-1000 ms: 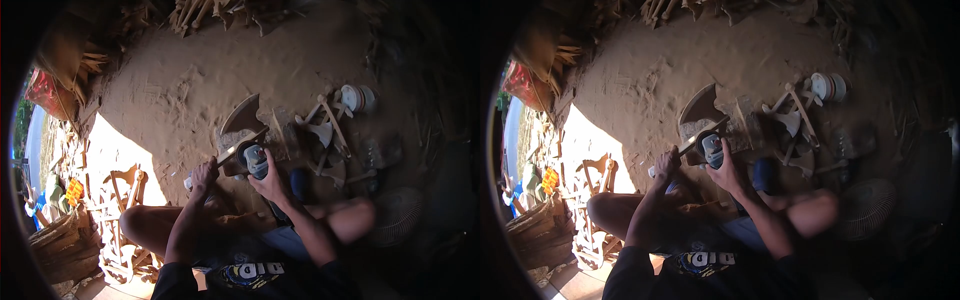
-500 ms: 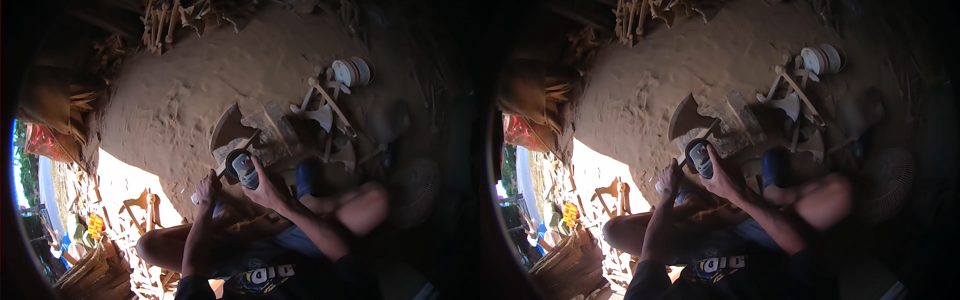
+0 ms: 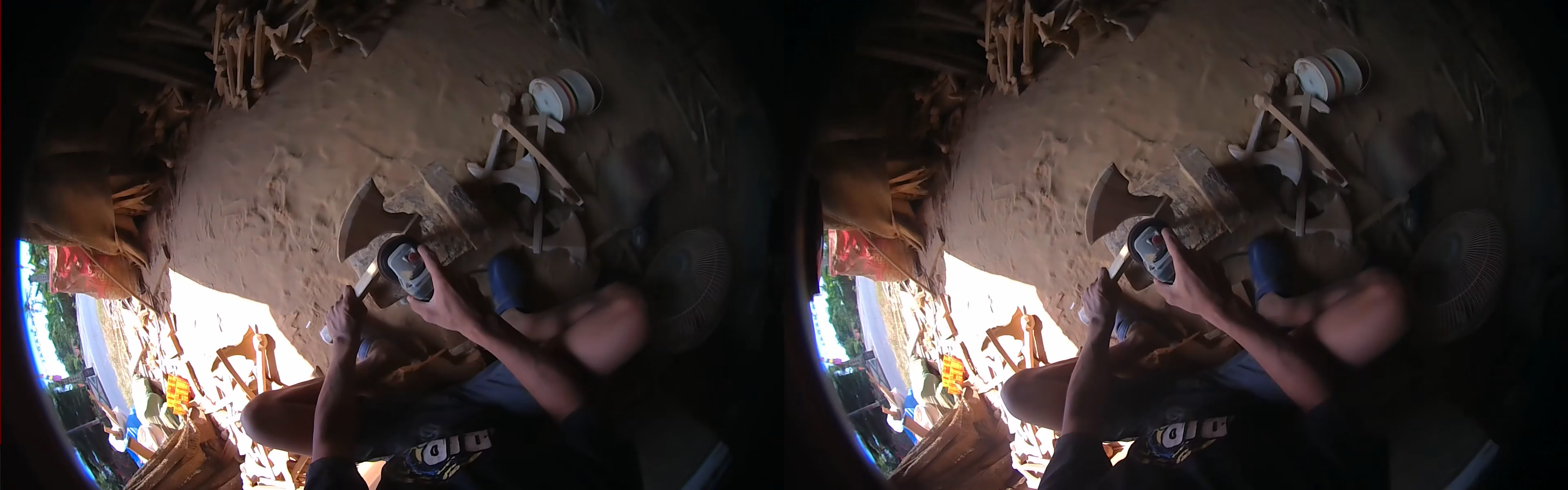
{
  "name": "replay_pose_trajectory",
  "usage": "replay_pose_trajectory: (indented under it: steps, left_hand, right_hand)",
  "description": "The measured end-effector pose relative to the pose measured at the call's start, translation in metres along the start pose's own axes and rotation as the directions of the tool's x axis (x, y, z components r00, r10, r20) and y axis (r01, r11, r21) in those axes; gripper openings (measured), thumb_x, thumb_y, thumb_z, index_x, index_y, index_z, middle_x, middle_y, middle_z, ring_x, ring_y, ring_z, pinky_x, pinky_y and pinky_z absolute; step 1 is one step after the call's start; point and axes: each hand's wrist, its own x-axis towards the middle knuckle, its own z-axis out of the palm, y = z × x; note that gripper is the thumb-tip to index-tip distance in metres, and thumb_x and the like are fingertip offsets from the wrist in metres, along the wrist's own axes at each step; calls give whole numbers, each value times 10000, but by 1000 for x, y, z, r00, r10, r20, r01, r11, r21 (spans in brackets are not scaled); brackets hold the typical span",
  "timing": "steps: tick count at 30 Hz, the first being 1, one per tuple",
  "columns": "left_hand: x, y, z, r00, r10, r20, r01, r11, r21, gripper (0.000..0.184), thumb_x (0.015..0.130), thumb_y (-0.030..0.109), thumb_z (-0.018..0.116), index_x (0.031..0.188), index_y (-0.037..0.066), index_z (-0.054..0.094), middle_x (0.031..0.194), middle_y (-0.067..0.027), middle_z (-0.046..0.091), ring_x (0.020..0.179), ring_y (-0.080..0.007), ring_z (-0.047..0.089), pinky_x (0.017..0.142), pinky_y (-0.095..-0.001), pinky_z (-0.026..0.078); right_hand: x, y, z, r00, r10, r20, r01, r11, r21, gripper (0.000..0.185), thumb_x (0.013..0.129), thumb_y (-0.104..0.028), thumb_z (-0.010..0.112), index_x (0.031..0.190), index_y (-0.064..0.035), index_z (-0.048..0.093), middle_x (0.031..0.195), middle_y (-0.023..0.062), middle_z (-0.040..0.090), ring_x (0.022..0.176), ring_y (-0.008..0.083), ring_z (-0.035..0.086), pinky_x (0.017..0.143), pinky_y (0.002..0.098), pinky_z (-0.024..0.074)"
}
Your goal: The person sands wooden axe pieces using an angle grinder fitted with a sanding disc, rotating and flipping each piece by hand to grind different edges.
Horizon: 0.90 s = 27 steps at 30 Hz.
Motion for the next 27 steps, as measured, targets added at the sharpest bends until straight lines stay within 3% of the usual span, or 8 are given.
replay_pose_trajectory:
  steps: [5,8,11,20,27]
  left_hand:
    - [1,0,0,999,-18,27,19,1000,-9,77,913,177,513,968,122,509,759,-234,690,718,-466,677,616,-590,503]
    - [0,1,-1,999,-17,35,18,1000,-25,82,912,177,517,968,118,505,768,-237,689,727,-476,671,624,-595,500]
    - [1,0,0,1000,-10,28,11,1000,-26,83,911,177,520,968,118,505,768,-238,687,729,-479,669,628,-597,499]
    - [1,-5,3,1000,20,18,-19,999,-37,93,902,178,544,952,115,497,751,-230,678,715,-478,661,626,-598,489]
    - [1,-7,8,1000,17,15,-16,999,-37,95,910,181,537,958,109,499,753,-233,677,725,-484,660,626,-604,484]
  right_hand:
    - [-3,-12,-16,977,138,161,-139,990,-10,909,797,-254,765,1539,-16,297,1250,261,638,1025,429,677,871,469,555]
    - [-7,0,-13,999,30,15,-29,999,-45,887,804,-248,754,1534,-13,306,1277,256,629,1043,421,673,880,465,553]
    - [-5,8,-12,998,66,-14,-65,997,46,932,782,-248,773,1556,-51,292,1310,274,610,1132,420,641,945,438,530]
    - [1,13,-16,985,165,43,-168,982,85,931,794,-224,767,1562,-48,270,1380,290,556,1225,413,598,1007,426,498]
    - [3,0,-30,962,234,144,-252,960,125,935,788,-226,773,1556,-40,274,1303,293,598,1168,423,626,984,424,513]
